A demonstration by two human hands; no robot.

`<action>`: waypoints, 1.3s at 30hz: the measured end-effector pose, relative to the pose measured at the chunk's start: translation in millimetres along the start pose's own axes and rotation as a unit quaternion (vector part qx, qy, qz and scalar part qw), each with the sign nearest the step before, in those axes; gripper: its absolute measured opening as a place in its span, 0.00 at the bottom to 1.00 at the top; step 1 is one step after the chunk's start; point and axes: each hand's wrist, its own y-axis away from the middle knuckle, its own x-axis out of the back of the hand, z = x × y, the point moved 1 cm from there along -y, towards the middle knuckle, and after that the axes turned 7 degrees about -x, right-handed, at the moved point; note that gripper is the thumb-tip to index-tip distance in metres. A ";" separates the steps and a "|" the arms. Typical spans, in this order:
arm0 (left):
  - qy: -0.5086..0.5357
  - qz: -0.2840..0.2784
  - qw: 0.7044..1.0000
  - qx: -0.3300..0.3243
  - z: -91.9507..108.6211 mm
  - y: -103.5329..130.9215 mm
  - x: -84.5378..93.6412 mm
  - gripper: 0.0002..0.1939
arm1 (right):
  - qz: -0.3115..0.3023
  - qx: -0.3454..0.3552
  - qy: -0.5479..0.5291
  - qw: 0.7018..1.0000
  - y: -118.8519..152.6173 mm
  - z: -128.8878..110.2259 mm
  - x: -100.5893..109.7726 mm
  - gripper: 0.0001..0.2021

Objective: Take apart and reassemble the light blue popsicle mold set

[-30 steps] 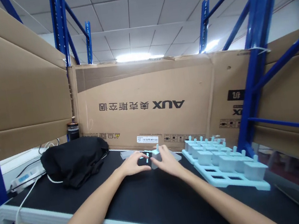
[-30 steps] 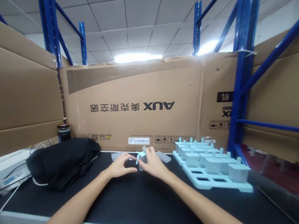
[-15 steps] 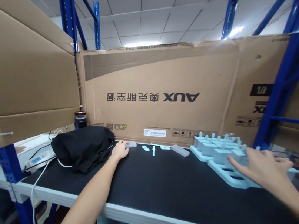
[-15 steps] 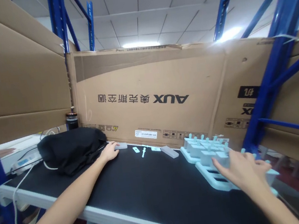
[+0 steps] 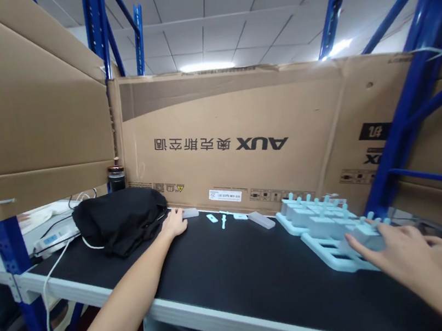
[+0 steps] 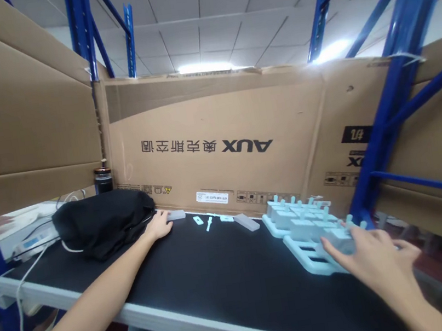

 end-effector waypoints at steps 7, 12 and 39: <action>-0.015 -0.025 1.000 -0.009 -2.2 -3.5 -2.1 0.23 | -0.025 0.047 0.018 0.998 9.0 -2.5 -3.6 0.27; -0.047 -0.036 0.998 0.000 -2.1 -5.5 -1.9 0.24 | -0.044 0.065 0.069 0.995 14.1 -8.4 5.2 0.27; -0.068 -0.045 0.997 -0.011 -0.1 -6.5 -1.6 0.25 | -0.016 0.049 -0.083 0.995 10.4 35.6 -1.0 0.22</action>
